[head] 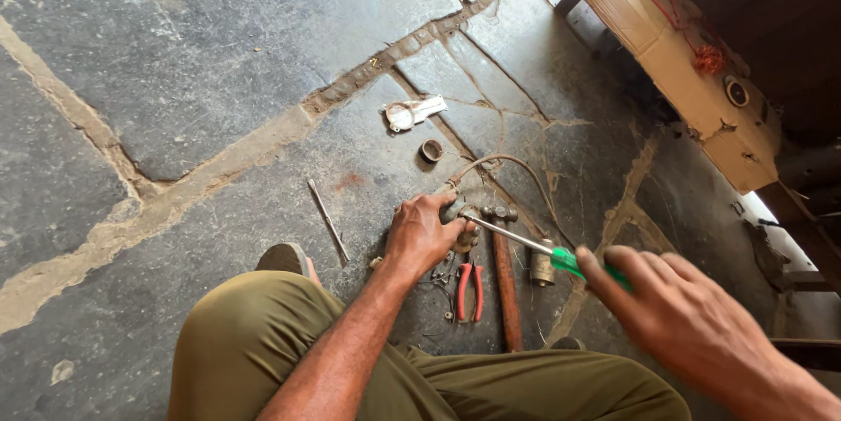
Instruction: The person sits on a stone floor and uses a screwdriver to loosen screws on a small electrical device. They then use a hammer to tap a metal component and adjust parts with their hands. The person continues to manipulate the device and its components throughout the clip.
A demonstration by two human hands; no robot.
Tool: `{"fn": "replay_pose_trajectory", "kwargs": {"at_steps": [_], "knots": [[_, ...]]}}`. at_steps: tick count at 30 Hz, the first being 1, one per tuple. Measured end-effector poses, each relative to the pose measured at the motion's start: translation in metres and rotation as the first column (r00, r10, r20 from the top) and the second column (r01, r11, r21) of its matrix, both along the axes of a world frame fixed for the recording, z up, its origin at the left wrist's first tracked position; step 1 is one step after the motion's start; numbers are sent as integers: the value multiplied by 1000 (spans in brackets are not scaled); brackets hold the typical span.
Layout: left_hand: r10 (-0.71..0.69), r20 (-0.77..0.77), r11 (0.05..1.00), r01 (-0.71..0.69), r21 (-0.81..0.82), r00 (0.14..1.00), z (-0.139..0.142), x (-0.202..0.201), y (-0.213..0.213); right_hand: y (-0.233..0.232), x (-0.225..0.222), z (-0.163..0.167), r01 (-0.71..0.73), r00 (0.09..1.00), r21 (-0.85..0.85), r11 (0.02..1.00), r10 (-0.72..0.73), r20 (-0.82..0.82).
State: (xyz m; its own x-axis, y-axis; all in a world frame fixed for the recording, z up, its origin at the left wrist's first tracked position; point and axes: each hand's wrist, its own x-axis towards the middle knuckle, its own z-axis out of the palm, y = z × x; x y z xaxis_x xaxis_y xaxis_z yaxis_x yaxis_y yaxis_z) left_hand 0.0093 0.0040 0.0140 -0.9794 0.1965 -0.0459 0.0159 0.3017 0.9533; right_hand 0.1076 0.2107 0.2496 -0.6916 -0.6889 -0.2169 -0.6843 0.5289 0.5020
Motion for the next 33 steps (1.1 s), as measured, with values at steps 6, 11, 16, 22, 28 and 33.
{"fn": "replay_pose_trajectory", "kwargs": {"at_steps": [6,11,16,22,28,33], "knots": [[-65,181,995,76,-57,981,4,0,3,6,2,-18,957,288,-139,253,-882,374],[-37,76,999,39,-27,996,-8,-3,7,30,-3,-30,957,-7,-172,-234,-610,792],[-47,84,999,46,8,995,-13,0,7,30,6,-19,505,862,-349,790,-434,262],[-76,190,996,82,-26,979,-5,2,5,23,-1,-6,199,979,-163,966,-190,70],[-45,59,997,48,-60,997,1,1,1,21,-10,-22,939,162,-320,-122,-665,729],[-24,87,999,27,-24,996,7,3,-5,31,-1,-12,693,720,-382,611,-601,345]]}}
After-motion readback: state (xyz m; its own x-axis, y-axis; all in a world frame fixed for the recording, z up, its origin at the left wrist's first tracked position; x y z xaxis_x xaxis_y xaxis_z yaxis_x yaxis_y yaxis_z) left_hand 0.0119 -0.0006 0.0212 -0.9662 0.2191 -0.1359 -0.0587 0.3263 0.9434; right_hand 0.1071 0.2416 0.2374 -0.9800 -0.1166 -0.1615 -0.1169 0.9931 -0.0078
